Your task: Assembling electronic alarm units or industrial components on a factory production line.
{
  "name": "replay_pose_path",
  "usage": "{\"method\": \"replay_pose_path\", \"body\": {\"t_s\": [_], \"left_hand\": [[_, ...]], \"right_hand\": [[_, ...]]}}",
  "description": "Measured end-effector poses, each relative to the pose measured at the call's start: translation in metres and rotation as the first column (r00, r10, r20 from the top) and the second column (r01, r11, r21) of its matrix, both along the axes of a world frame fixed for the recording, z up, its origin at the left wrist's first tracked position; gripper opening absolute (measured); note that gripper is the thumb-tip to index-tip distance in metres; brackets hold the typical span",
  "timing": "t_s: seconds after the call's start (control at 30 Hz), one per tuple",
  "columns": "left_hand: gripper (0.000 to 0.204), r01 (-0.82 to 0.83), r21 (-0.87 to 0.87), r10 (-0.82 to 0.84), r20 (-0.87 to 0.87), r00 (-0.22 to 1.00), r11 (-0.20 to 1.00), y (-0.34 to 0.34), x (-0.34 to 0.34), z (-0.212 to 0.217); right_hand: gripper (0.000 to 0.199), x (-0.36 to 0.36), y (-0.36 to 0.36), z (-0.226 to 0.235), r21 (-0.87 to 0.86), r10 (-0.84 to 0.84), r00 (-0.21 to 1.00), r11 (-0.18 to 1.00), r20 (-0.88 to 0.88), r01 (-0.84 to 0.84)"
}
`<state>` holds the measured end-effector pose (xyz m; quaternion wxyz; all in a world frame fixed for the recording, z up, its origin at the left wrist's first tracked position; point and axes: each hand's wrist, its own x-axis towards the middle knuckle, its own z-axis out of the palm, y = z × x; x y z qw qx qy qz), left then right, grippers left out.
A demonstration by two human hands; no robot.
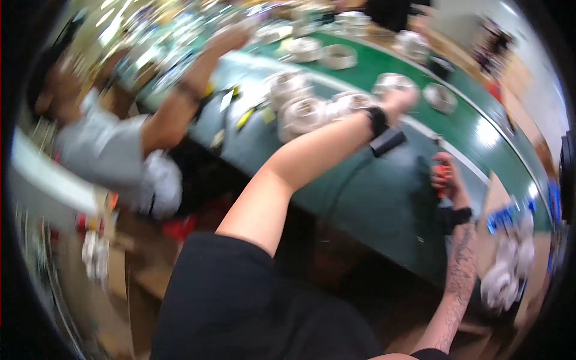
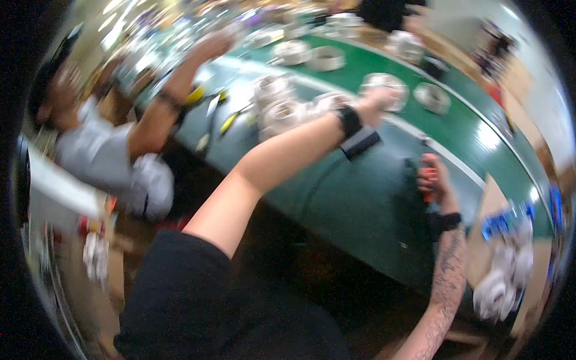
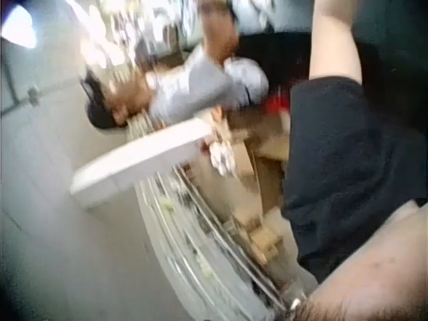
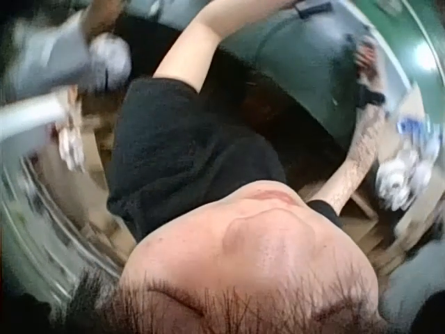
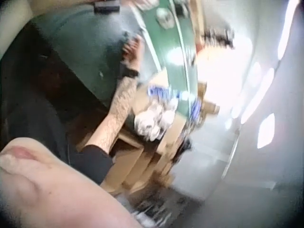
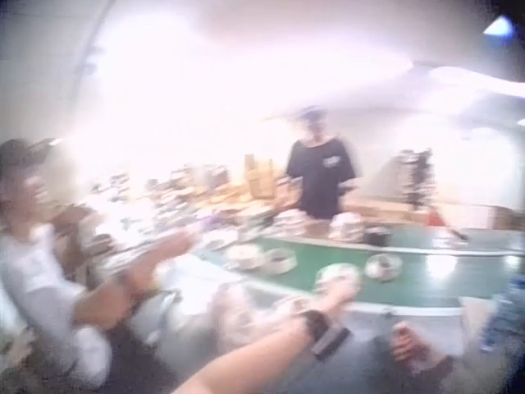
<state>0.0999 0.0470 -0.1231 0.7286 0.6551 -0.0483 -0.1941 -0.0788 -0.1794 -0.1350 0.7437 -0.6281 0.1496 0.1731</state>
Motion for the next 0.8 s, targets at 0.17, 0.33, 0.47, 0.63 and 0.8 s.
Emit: {"method": "replay_pose_path", "body": {"t_s": [0.17,0.33,0.47,0.63,0.8], "left_hand": [[0.021,0.422,-0.153,-0.327,0.423,0.845,0.893,0.146,-0.249,0.045],[0.022,0.049,-0.002,-0.048,0.145,0.988,0.999,0.35,-0.439,-0.033],[0.02,-0.608,0.466,0.674,0.032,0.738,0.643,0.425,-0.588,-0.152],[0.027,-0.434,0.533,0.648,-0.321,0.69,0.726,0.405,-0.643,-0.188],[0.033,-0.419,0.746,0.786,-0.219,0.578,0.517,0.405,-0.637,-0.272]], "right_hand": [[0.053,0.106,-0.023,0.037,-0.301,-0.114,0.98,0.94,0.161,0.159],[0.06,0.148,0.016,0.029,-0.589,0.173,0.888,0.798,0.425,0.127],[0.061,0.134,-0.044,0.046,-0.468,0.268,0.921,0.877,0.283,-0.111],[0.048,0.054,-0.032,0.021,-0.446,0.32,0.939,0.827,-0.126,-0.342],[0.057,0.027,-0.074,0.037,-0.959,0.3,0.954,0.274,0.012,-0.074]]}}
